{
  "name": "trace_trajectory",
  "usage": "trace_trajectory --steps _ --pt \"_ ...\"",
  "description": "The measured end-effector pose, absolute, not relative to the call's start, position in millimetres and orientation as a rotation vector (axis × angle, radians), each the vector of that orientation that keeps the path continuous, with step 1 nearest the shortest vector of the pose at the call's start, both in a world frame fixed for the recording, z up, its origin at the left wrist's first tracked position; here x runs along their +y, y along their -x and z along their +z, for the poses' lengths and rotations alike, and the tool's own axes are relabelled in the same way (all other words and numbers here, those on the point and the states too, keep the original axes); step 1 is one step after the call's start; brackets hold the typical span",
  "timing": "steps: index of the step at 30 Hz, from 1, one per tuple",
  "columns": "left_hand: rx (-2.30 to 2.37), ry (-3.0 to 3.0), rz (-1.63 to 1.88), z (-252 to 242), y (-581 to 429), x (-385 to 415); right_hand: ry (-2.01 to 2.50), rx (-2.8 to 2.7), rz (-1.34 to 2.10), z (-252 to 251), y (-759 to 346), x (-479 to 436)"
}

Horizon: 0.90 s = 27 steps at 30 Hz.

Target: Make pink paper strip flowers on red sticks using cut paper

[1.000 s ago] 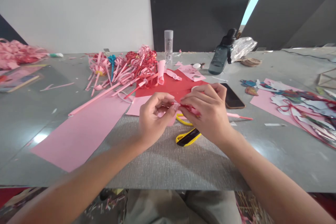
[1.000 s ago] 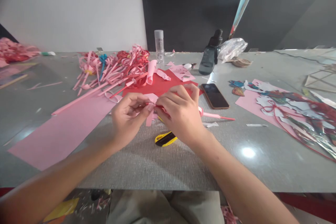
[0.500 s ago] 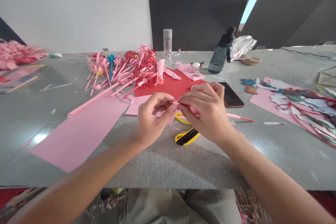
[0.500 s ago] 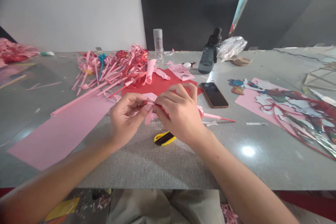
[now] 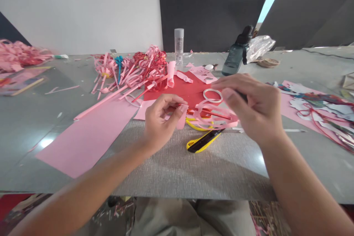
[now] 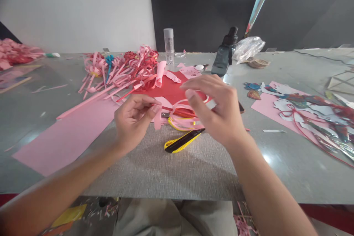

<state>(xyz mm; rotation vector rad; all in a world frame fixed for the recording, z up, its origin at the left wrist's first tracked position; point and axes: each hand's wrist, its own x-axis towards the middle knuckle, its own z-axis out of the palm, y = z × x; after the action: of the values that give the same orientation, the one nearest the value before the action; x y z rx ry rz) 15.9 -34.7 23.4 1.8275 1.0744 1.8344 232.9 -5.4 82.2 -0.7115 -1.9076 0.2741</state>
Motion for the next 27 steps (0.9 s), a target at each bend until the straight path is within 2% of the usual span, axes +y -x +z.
trace_trajectory --steps 3,7,9,14,17,27 --pt "1.082 -1.853 1.835 24 -15 -35 0.815 -1.789 0.483 82 -243 6" --pt "1.038 -1.832 1.827 24 -16 -35 0.871 -1.927 0.526 76 -244 17" --pt "1.015 -1.832 1.829 24 -16 -35 0.837 -2.013 0.458 74 -239 16" --pt "0.963 -1.857 1.812 23 -16 -36 0.69 -2.127 -0.037 70 -218 -1" --pt "0.923 -1.858 1.807 21 -15 -37 0.718 -2.153 -0.217 68 -206 -15" --pt "0.879 -2.077 1.87 24 -15 -39 0.778 -2.178 -0.226 64 -202 -19"
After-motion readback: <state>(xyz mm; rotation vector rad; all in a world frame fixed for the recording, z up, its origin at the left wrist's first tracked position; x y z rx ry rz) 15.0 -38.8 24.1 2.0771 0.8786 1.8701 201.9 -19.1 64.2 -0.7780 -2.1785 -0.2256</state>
